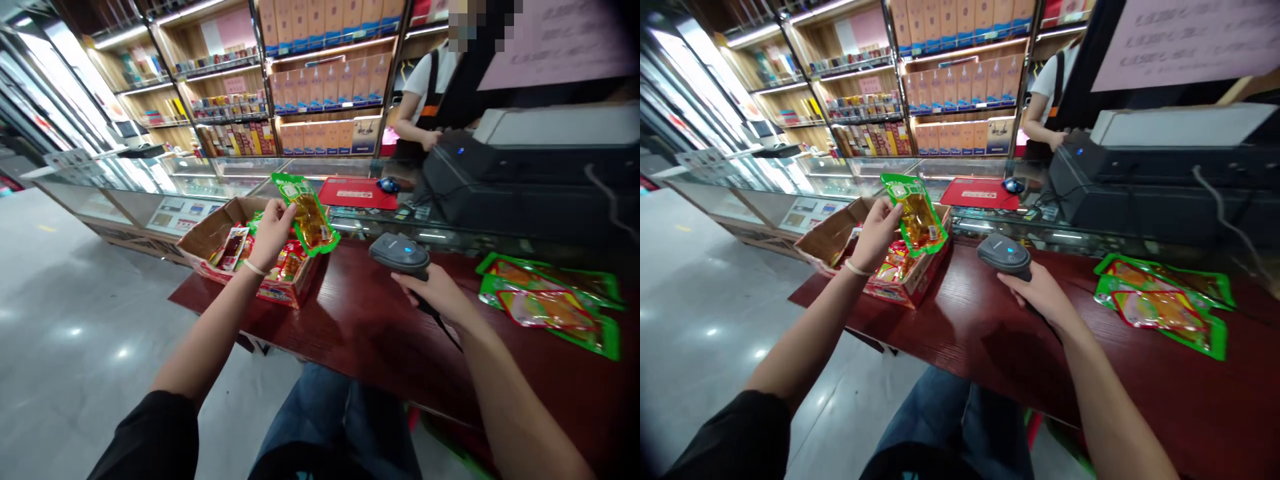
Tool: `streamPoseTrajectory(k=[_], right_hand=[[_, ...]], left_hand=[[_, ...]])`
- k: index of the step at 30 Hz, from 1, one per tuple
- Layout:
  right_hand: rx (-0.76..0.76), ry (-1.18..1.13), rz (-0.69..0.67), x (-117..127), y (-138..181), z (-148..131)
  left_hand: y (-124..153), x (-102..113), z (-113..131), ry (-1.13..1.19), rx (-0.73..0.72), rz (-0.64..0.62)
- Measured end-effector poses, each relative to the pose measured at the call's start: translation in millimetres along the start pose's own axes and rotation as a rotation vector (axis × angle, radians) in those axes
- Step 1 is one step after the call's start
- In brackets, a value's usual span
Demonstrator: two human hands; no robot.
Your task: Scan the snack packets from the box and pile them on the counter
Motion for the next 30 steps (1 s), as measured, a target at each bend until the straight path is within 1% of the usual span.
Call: streamPoseTrajectory(k=[3,5,7,9,11,13,15,17,21,23,25,30], right_hand=[[0.002,0.018,0.08,29.2,5.4,15.7],[-0.002,0.017,0.158,50.0,9.2,27.0],[-0.001,0.011,0.231,69.5,13.3,37.9],[0.003,-0.006,0.298,86.0,17.7,47.7],[0.0,-0.03,0.337,97.5,22.4,56.1],[-0.014,-0.024,0.346,103.6,27.2,63.1],[-0.033,0.038,0.326,104.6,31.4,68.9],[-0.029,0.121,0.292,101.4,34.5,73.5],[0.086,0.209,0.232,85.7,38.1,76.6],[0.123,0.226,0.19,75.6,39.8,76.3],[0.133,0.231,0.12,65.4,41.8,75.6],[0.089,0.302,-0.07,45.4,46.4,75.4]], left_hand=[[25.9,-49.2,-0.3,0.067,0.054,-0.112],[42.2,-80.8,-11.0,0.103,0.088,-0.179],[55.2,-111.8,-32.1,0.155,0.166,-0.263],[63.0,-139.4,-60.9,0.219,0.266,-0.321],[64.6,-160.0,-91.7,0.289,0.332,-0.314],[62.4,-172.5,-120.0,0.37,0.383,-0.277],[60.0,-177.5,-142.2,0.46,0.456,-0.259],[59.2,-176.8,-155.4,0.542,0.542,-0.284],[59.6,-166.9,-160.2,0.619,0.63,-0.383],[58.9,-162.0,-160.2,0.603,0.626,-0.395],[57.4,-159.1,-161.7,0.536,0.595,-0.385],[51.0,-156.0,-169.1,0.345,0.451,-0.311]])
Point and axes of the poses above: each hand's wrist, its own y-axis away from the middle knuckle, its own x-axis out of the back of the hand, z = x × y, the point moved 4 cm from there along -y, towards the middle knuckle, and after that the axes turned 7 degrees about x, right-handed, at the moved point
